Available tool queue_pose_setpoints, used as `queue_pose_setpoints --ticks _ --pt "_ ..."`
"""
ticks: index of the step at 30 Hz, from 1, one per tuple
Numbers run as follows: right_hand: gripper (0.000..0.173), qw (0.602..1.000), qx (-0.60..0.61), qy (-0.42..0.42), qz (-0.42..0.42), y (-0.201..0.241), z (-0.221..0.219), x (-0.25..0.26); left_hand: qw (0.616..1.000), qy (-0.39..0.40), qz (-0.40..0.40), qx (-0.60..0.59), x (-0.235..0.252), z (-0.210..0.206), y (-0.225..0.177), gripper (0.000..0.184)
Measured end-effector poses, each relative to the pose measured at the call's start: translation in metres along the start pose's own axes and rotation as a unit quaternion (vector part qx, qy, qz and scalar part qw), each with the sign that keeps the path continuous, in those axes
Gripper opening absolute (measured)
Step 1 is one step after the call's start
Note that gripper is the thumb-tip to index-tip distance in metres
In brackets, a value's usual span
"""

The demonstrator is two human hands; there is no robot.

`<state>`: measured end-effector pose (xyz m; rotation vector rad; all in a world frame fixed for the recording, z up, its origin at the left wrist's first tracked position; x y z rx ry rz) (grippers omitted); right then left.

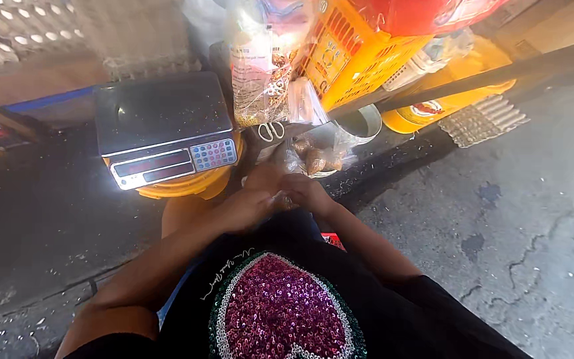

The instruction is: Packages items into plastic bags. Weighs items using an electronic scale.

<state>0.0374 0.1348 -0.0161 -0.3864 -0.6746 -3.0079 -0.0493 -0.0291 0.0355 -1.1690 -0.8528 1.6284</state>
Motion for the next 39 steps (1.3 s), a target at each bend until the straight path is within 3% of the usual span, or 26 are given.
queue_pose_setpoints --ticks 3,6,9,11,13,14,15,16,17,19,21,23,27,29,30,31,33,35,37,38,39 --pt "0.021 0.996 -0.055 -0.06 0.048 0.009 0.011 0.022 0.98 -0.077 -0.063 -0.171 -0.004 -0.012 0.002 0.033" --pt "0.018 0.985 -0.062 -0.143 0.075 0.021 0.025 0.051 0.936 -0.082 -0.111 -0.324 -0.001 -0.021 -0.002 0.027" --pt "0.017 0.96 0.138 -0.229 0.086 0.051 0.055 0.075 0.884 -0.013 -0.213 -0.416 -0.004 -0.03 -0.022 0.026" --pt "0.013 0.91 0.315 -0.246 0.11 0.079 0.075 0.077 0.858 0.04 -0.283 -0.428 -0.005 -0.036 -0.033 0.027" --pt "0.011 0.863 0.446 -0.204 0.121 0.1 0.086 0.073 0.892 -0.019 -0.272 -0.359 -0.007 -0.026 -0.026 0.024" --pt "0.012 0.843 0.497 -0.169 0.114 0.103 0.087 0.07 0.932 -0.07 -0.212 -0.284 -0.011 -0.013 -0.016 0.021" --pt "0.014 0.83 0.534 -0.133 0.093 0.099 0.085 0.068 0.963 -0.096 -0.15 -0.205 -0.019 0.005 -0.015 0.03" --pt "0.015 0.825 0.553 -0.102 0.059 0.089 0.082 0.066 0.974 -0.117 -0.149 -0.122 -0.021 0.025 -0.018 0.033" --pt "0.014 0.838 0.54 -0.083 0.013 0.075 0.078 0.061 0.965 -0.15 -0.214 -0.03 -0.018 0.044 -0.024 0.026" --pt "0.009 0.881 0.464 -0.059 -0.074 0.044 0.069 0.051 0.911 -0.209 -0.317 0.161 -0.016 0.062 -0.033 0.024" --pt "0.009 0.907 0.382 -0.056 -0.169 0.023 0.061 0.043 0.873 -0.23 -0.317 0.291 -0.016 0.049 -0.043 0.024" --pt "0.012 0.917 0.311 -0.062 -0.24 0.008 0.052 0.039 0.898 -0.205 -0.246 0.302 -0.007 0.02 -0.046 0.026" --pt "0.015 0.92 0.273 -0.062 -0.275 -0.006 0.028 0.037 0.985 -0.092 -0.034 0.143 0.015 -0.006 -0.044 0.04" --pt "0.017 0.914 0.285 -0.062 -0.282 -0.012 0.021 0.03 0.992 -0.118 0.024 -0.046 0.019 -0.003 -0.032 0.039" --pt "0.017 0.911 0.292 -0.055 -0.285 -0.014 0.018 0.025 0.973 -0.148 0.041 -0.172 0.022 -0.001 -0.024 0.035" --pt "0.017 0.912 0.296 -0.041 -0.282 -0.015 0.014 0.02 0.931 -0.173 0.055 -0.318 0.026 0.0 -0.017 0.032" --pt "0.018 0.918 0.291 -0.012 -0.267 -0.01 0.007 0.01 0.797 -0.178 0.113 -0.566 0.033 -0.001 -0.006 0.031" --pt "0.017 0.931 0.274 -0.01 -0.24 -0.006 0.005 0.003 0.701 -0.173 0.152 -0.675 0.039 -0.005 -0.003 0.034" --pt "0.017 0.944 0.255 -0.006 -0.21 -0.005 0.005 -0.002 0.682 -0.173 0.158 -0.693 0.044 -0.009 -0.003 0.035" --pt "0.018 0.949 0.244 0.0 -0.201 -0.004 0.004 -0.004 0.702 -0.176 0.143 -0.675 0.044 -0.01 -0.001 0.035" --pt "0.02 0.951 0.237 0.007 -0.198 -0.001 0.003 -0.007 0.751 -0.179 0.106 -0.627 0.045 -0.009 -0.001 0.033"
Point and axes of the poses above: each hand's wrist, its own x-axis towards the middle knuckle, its own z-axis out of the back of the hand, y = z × x, the point moved 6 cm from there along x, towards the middle knuckle, and after that the axes turned 15 degrees about -x, right-handed, at the moved point
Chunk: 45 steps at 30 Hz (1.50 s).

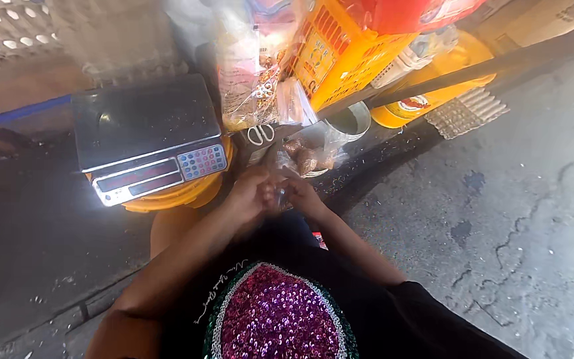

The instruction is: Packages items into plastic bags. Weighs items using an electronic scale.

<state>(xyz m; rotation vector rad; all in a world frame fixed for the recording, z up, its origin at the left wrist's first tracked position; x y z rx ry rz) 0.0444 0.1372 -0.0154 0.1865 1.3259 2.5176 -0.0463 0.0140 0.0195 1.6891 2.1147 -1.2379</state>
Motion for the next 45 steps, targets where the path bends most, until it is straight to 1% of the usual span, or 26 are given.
queue_pose_setpoints --ticks 1,2,3,4,5,6,7,9,11,14,17,19,20,22,23,26,30,32,35,39,41,43,45 --pt "0.023 1.0 -0.002 0.005 -0.005 0.0 -0.001 -0.003 0.99 0.041 -0.071 0.111 0.002 0.0 -0.003 0.027" --pt "0.025 1.0 0.004 0.01 -0.019 -0.001 -0.004 -0.007 0.949 0.076 -0.156 0.263 0.002 0.002 -0.005 0.019" --pt "0.028 0.999 0.016 0.015 -0.04 -0.001 -0.008 -0.011 0.877 0.093 -0.227 0.412 0.002 0.006 -0.004 0.023" --pt "0.028 0.997 0.024 0.019 -0.064 -0.001 -0.012 -0.014 0.805 0.095 -0.271 0.518 0.002 0.008 0.0 0.031" --pt "0.027 0.996 0.029 0.015 -0.08 -0.001 -0.014 -0.016 0.756 0.085 -0.294 0.578 0.004 0.01 0.007 0.035" --pt "0.026 0.996 0.029 -0.006 -0.081 -0.001 -0.016 -0.018 0.734 0.076 -0.307 0.602 0.006 0.012 0.014 0.034" --pt "0.026 0.996 0.026 -0.028 -0.078 0.0 -0.016 -0.019 0.725 0.07 -0.322 0.605 0.008 0.013 0.019 0.032" --pt "0.024 0.994 0.025 -0.078 -0.065 -0.002 -0.016 -0.02 0.725 0.072 -0.34 0.594 0.008 0.01 0.022 0.027" --pt "0.024 0.991 0.036 -0.108 -0.072 -0.003 -0.014 -0.023 0.734 0.075 -0.356 0.574 0.007 0.007 0.022 0.027" --pt "0.024 0.982 0.075 -0.114 -0.132 -0.005 -0.014 -0.029 0.755 0.05 -0.351 0.552 0.007 0.009 0.029 0.032" --pt "0.025 0.975 0.097 -0.109 -0.166 -0.005 -0.015 -0.029 0.759 0.01 -0.372 0.535 0.01 0.013 0.036 0.028" --pt "0.027 0.974 0.098 -0.112 -0.169 -0.009 -0.019 -0.027 0.748 0.001 -0.391 0.537 0.011 0.012 0.038 0.022" --pt "0.027 0.974 0.097 -0.116 -0.168 -0.012 -0.021 -0.027 0.735 0.009 -0.41 0.54 0.01 0.01 0.04 0.019" --pt "0.028 0.974 0.097 -0.118 -0.168 -0.016 -0.023 -0.026 0.709 0.029 -0.445 0.547 0.01 0.007 0.042 0.019" --pt "0.028 0.973 0.102 -0.115 -0.171 -0.017 -0.023 -0.026 0.703 0.034 -0.447 0.552 0.011 0.007 0.042 0.02" --pt "0.028 0.966 0.136 -0.125 -0.179 -0.021 -0.024 -0.026 0.707 0.035 -0.438 0.554 0.013 0.008 0.04 0.021" --pt "0.021 0.949 0.192 -0.142 -0.207 -0.015 -0.021 -0.033 0.735 0.037 -0.413 0.536 0.015 0.008 0.037 0.02" --pt "0.017 0.943 0.21 -0.161 -0.204 -0.016 -0.023 -0.035 0.748 0.051 -0.403 0.526 0.018 0.011 0.033 0.02" --pt "0.016 0.943 0.226 -0.144 -0.199 -0.013 -0.022 -0.036 0.738 0.086 -0.406 0.532 0.019 0.011 0.029 0.02" --pt "0.014 0.946 0.242 -0.119 -0.179 -0.006 -0.019 -0.035 0.74 0.098 -0.397 0.533 0.017 0.008 0.026 0.018" --pt "0.015 0.948 0.242 -0.13 -0.159 -0.006 -0.018 -0.036 0.752 0.105 -0.385 0.525 0.02 0.011 0.024 0.017" --pt "0.016 0.949 0.235 -0.149 -0.148 -0.008 -0.018 -0.039 0.771 0.112 -0.363 0.511 0.022 0.011 0.024 0.016" --pt "0.015 0.952 0.232 -0.14 -0.143 -0.004 -0.015 -0.04 0.784 0.114 -0.347 0.502 0.019 0.007 0.026 0.014"
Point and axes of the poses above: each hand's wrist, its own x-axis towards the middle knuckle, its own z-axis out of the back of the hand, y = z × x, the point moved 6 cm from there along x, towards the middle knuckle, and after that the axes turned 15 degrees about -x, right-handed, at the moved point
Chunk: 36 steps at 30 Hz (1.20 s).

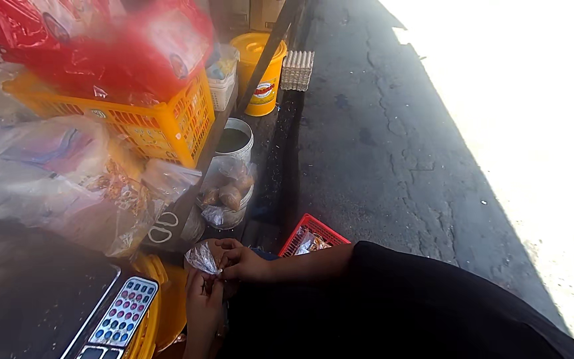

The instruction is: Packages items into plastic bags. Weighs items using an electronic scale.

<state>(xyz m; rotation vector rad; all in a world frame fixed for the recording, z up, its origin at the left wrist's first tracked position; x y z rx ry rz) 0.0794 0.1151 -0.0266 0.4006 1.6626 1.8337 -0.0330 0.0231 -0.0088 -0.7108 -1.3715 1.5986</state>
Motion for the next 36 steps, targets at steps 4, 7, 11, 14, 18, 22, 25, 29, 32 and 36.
queue_pose_setpoints --ticks 4,7,11,14,18,22,25,29,32,36 --pt "0.016 0.995 0.008 0.104 -0.003 0.024 0.006 -0.002 0.999 0.018 0.035 -0.029 -0.006 -0.006 -0.003 0.012" --pt "0.014 0.983 -0.006 0.163 -0.081 0.026 0.009 0.0 0.998 0.007 0.05 -0.031 -0.008 -0.004 0.006 0.009" --pt "0.02 0.991 -0.082 0.11 -0.005 0.005 0.004 0.011 0.999 0.02 0.041 0.0 -0.006 0.007 0.005 0.016" --pt "0.024 0.976 -0.181 0.077 0.098 0.011 0.003 0.011 0.997 0.013 0.073 -0.021 -0.009 0.01 0.008 0.02" --pt "0.021 0.936 -0.301 0.039 0.179 0.029 0.004 0.0 0.995 -0.017 0.102 -0.017 -0.008 0.008 0.003 0.019" --pt "0.017 0.908 -0.37 -0.005 0.194 0.038 0.004 -0.004 0.995 -0.029 0.09 -0.012 -0.006 0.004 0.001 0.016" --pt "0.022 0.924 -0.355 0.007 0.139 0.031 0.006 0.004 0.996 -0.043 -0.022 0.081 -0.009 0.0 -0.008 0.018" --pt "0.027 0.96 -0.275 0.036 0.046 0.005 0.008 0.017 0.908 -0.069 -0.316 0.265 -0.021 -0.013 -0.022 0.02" --pt "0.026 0.966 -0.248 0.031 0.07 0.003 0.011 0.013 0.943 -0.046 -0.265 0.196 -0.019 -0.006 -0.015 0.019" --pt "0.017 0.949 -0.276 0.041 0.149 0.027 0.011 0.003 0.996 0.034 -0.001 0.078 -0.007 0.008 -0.008 0.017"
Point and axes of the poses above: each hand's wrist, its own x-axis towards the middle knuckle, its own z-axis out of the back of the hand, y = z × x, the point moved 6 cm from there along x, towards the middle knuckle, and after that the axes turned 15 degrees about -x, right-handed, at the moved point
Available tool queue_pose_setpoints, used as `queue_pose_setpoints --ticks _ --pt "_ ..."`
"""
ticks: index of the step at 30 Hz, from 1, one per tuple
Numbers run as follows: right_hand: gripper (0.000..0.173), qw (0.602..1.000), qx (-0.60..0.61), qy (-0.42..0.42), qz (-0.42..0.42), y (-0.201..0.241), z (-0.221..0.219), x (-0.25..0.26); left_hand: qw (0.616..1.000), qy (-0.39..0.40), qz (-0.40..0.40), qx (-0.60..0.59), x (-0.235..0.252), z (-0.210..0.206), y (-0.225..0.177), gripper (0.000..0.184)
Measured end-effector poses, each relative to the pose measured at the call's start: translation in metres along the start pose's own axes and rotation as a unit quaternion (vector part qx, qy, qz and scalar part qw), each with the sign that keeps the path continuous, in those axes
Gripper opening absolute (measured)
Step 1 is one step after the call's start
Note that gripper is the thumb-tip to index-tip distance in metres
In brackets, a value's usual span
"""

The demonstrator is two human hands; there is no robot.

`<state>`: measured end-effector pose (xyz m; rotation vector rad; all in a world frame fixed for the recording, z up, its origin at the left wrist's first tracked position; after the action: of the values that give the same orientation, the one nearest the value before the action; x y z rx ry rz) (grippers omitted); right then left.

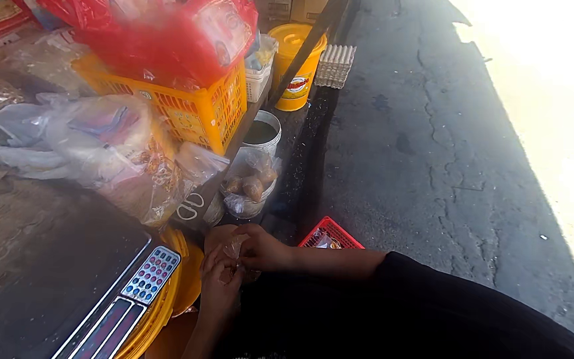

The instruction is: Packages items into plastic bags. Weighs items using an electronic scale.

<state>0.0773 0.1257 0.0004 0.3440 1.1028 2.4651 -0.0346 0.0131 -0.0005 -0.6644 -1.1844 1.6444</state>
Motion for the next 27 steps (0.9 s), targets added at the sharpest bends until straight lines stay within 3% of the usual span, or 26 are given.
queue_pose_setpoints --ticks 3,4,7,9,13,16,17,18,19,21,23,25,27 --pt "0.015 0.999 -0.016 0.015 0.041 0.007 0.003 0.002 0.993 0.056 0.1 -0.041 0.004 0.005 0.001 0.013" --pt "0.017 0.999 -0.007 0.024 0.037 0.002 0.001 0.004 0.996 0.035 0.072 -0.045 0.002 0.005 -0.001 0.012" --pt "0.025 0.996 0.044 0.071 -0.034 -0.02 -0.006 0.011 0.983 -0.061 -0.173 -0.01 -0.009 -0.007 -0.013 0.021" --pt "0.025 0.993 0.051 0.089 -0.05 -0.019 -0.009 0.012 0.97 -0.076 -0.227 0.034 -0.014 -0.008 -0.009 0.025" --pt "0.021 0.998 0.001 0.069 0.007 -0.004 -0.001 0.011 0.989 -0.032 -0.111 0.09 -0.007 0.001 -0.004 0.022" --pt "0.019 0.995 -0.047 0.076 0.051 0.008 -0.003 0.012 0.999 0.024 0.031 0.03 -0.003 0.007 -0.005 0.02" --pt "0.019 0.994 -0.053 0.077 0.056 0.009 -0.004 0.013 0.999 0.023 0.039 0.022 -0.004 0.007 -0.008 0.021" --pt "0.021 0.994 -0.05 0.077 0.052 0.006 -0.006 0.014 0.999 0.001 -0.006 0.039 -0.008 0.006 -0.013 0.023" --pt "0.022 0.996 -0.035 0.078 0.038 0.0 -0.008 0.016 0.99 -0.039 -0.107 0.08 -0.013 0.003 -0.02 0.026" --pt "0.024 0.997 0.003 0.08 0.0 -0.009 -0.012 0.017 0.932 -0.106 -0.31 0.152 -0.026 -0.007 -0.026 0.026" --pt "0.024 0.997 0.021 0.073 -0.026 -0.009 -0.013 0.016 0.898 -0.131 -0.375 0.188 -0.031 -0.01 -0.019 0.023" --pt "0.023 0.997 0.019 0.066 -0.018 -0.007 -0.012 0.015 0.918 -0.135 -0.315 0.198 -0.03 -0.006 -0.015 0.026" --pt "0.023 0.998 0.009 0.07 0.007 -0.005 -0.013 0.014 0.962 -0.101 -0.182 0.174 -0.025 -0.002 -0.014 0.026"
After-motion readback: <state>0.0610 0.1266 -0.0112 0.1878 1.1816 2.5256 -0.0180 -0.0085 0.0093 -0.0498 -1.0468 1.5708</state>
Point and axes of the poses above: each hand's wrist, its own x-axis towards the middle knuckle, its own z-axis out of the back of the hand, y = z × x, the point moved 6 cm from there along x, towards the middle knuckle, and after that the axes turned 15 degrees about -x, right-handed, at the moved point
